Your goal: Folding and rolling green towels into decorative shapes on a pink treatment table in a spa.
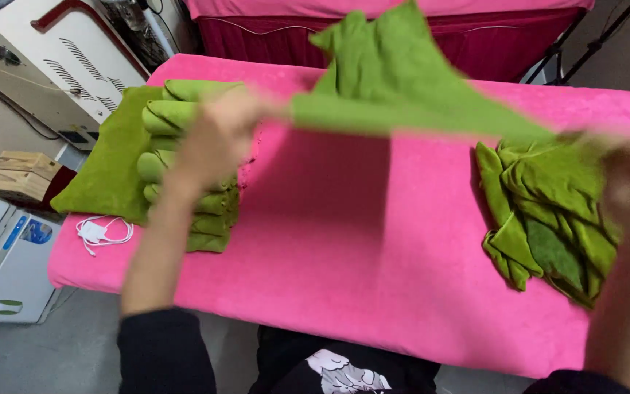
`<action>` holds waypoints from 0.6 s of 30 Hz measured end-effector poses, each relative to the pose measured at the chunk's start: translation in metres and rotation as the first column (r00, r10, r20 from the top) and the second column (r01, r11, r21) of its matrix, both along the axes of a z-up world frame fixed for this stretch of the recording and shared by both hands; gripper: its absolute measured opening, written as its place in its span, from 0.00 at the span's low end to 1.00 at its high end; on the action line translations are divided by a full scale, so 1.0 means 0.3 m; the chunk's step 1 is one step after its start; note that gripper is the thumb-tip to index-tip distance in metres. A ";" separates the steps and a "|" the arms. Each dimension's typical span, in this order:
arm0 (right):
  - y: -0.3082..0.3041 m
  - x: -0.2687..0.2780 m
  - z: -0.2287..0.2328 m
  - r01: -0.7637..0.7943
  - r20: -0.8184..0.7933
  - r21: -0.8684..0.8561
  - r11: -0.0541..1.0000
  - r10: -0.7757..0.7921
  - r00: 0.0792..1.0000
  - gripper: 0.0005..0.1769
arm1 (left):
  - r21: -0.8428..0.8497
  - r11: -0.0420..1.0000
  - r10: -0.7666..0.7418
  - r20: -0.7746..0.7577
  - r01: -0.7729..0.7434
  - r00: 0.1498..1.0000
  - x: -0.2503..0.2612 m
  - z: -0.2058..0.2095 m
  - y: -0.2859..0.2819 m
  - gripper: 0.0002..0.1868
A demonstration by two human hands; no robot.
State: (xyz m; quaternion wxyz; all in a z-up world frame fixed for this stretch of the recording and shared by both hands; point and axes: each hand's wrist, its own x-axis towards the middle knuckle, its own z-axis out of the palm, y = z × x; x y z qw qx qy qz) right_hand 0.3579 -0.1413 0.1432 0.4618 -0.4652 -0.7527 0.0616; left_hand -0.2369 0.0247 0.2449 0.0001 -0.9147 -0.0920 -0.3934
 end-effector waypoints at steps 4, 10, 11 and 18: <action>-0.187 -0.294 -0.355 0.091 0.077 -0.151 0.984 -0.080 0.994 0.17 | -0.196 0.946 0.209 -0.236 -0.257 0.949 -0.087 -0.675 -0.159 0.33; -0.403 -0.464 -0.865 0.043 -0.138 -0.661 0.749 -0.178 0.974 0.14 | -0.508 0.699 0.318 -0.411 -0.504 0.854 -0.177 -1.243 -0.498 0.24; -0.442 -0.486 -0.889 0.056 -0.170 -0.674 0.737 -0.227 0.959 0.13 | -0.528 0.716 0.314 -0.342 -0.457 0.886 -0.196 -1.292 -0.548 0.24; -0.738 -0.425 -0.499 -0.204 -0.109 -0.778 0.594 0.192 0.975 0.16 | -0.748 0.621 0.049 -0.265 -0.237 0.963 -0.345 -0.736 -0.747 0.13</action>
